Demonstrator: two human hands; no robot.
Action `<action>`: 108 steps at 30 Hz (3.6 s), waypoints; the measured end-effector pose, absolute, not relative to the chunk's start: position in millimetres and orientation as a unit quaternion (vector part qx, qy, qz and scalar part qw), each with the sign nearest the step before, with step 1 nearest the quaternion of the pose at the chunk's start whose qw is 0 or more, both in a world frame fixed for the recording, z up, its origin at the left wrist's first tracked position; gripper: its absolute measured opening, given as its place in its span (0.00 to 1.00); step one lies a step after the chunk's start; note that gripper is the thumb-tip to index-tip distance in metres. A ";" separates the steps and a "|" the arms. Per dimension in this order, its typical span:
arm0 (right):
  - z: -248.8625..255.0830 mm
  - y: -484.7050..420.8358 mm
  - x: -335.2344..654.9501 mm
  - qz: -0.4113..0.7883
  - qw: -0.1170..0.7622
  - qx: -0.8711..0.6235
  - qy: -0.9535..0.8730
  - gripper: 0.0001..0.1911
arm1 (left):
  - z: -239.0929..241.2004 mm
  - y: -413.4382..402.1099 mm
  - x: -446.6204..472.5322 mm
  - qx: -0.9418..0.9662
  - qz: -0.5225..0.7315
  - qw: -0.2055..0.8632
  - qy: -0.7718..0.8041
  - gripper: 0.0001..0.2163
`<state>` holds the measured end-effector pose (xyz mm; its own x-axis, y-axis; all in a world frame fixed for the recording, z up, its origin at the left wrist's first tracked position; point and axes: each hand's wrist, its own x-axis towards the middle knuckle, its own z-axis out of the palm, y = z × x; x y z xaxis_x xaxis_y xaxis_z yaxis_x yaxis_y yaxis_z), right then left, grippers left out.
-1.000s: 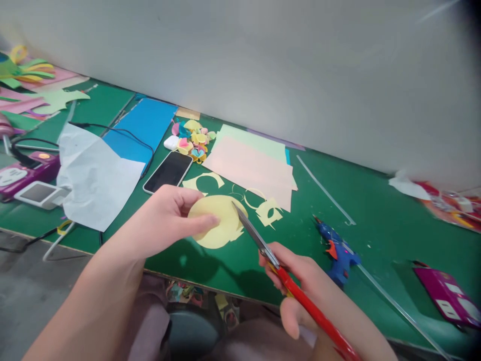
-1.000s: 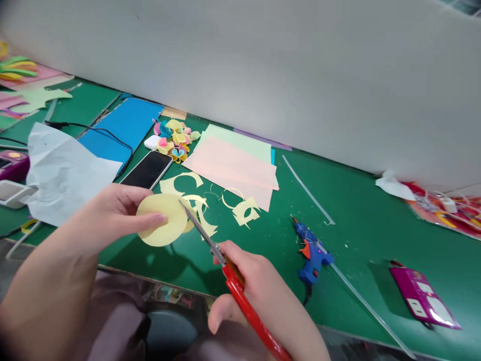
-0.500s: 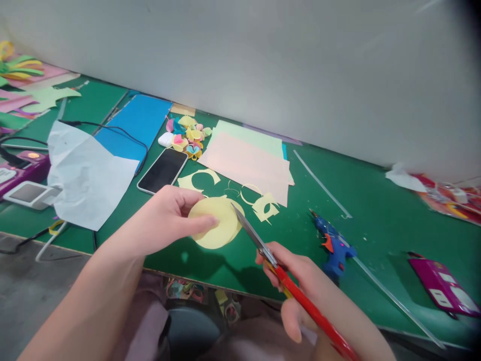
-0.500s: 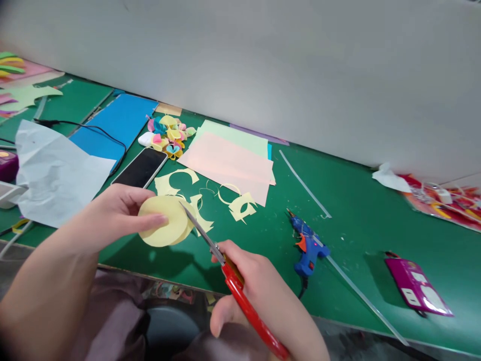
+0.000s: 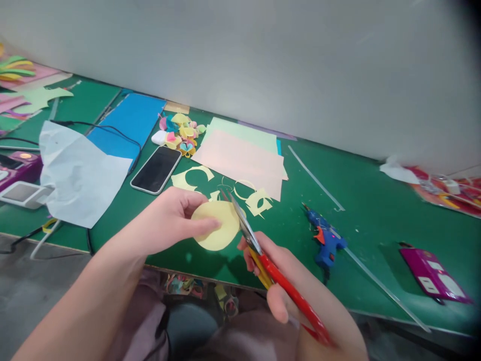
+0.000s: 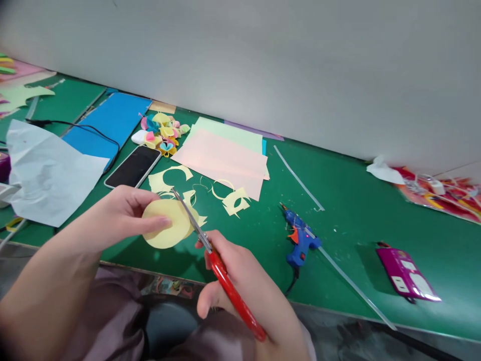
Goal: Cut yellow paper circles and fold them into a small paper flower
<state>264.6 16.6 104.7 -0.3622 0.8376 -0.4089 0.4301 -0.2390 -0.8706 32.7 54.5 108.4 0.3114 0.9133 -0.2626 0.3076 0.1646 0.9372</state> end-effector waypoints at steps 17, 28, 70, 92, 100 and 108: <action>94.1 14.0 281.2 0.552 0.156 -0.512 -0.640 0.16 | 119.5 60.4 43.4 0.616 0.239 0.558 0.503 0.08; 87.8 19.5 282.6 0.516 0.158 -0.503 -0.675 0.22 | 122.3 64.3 44.0 0.625 0.212 0.553 0.508 0.09; 106.4 19.2 294.4 0.589 0.088 -0.504 -0.625 0.14 | 145.5 84.3 42.8 0.725 0.069 0.494 0.476 0.11; 91.5 30.1 292.4 0.538 0.282 -0.520 -0.601 0.21 | 129.7 89.6 50.0 0.710 0.087 0.525 0.462 0.06; 86.3 27.9 259.9 0.524 0.409 -0.480 -0.573 0.14 | 111.2 67.9 76.4 0.691 0.080 0.568 0.440 0.07; 83.6 19.7 258.1 0.492 0.512 -0.488 -0.507 0.14 | 90.8 34.2 98.6 0.492 0.346 0.612 0.514 0.11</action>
<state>258.1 19.7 83.6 0.0019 0.9992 0.0389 -0.0085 0.0389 -0.9992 98.6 34.2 90.8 0.2326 0.9287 -0.2889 0.0820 0.2773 0.9573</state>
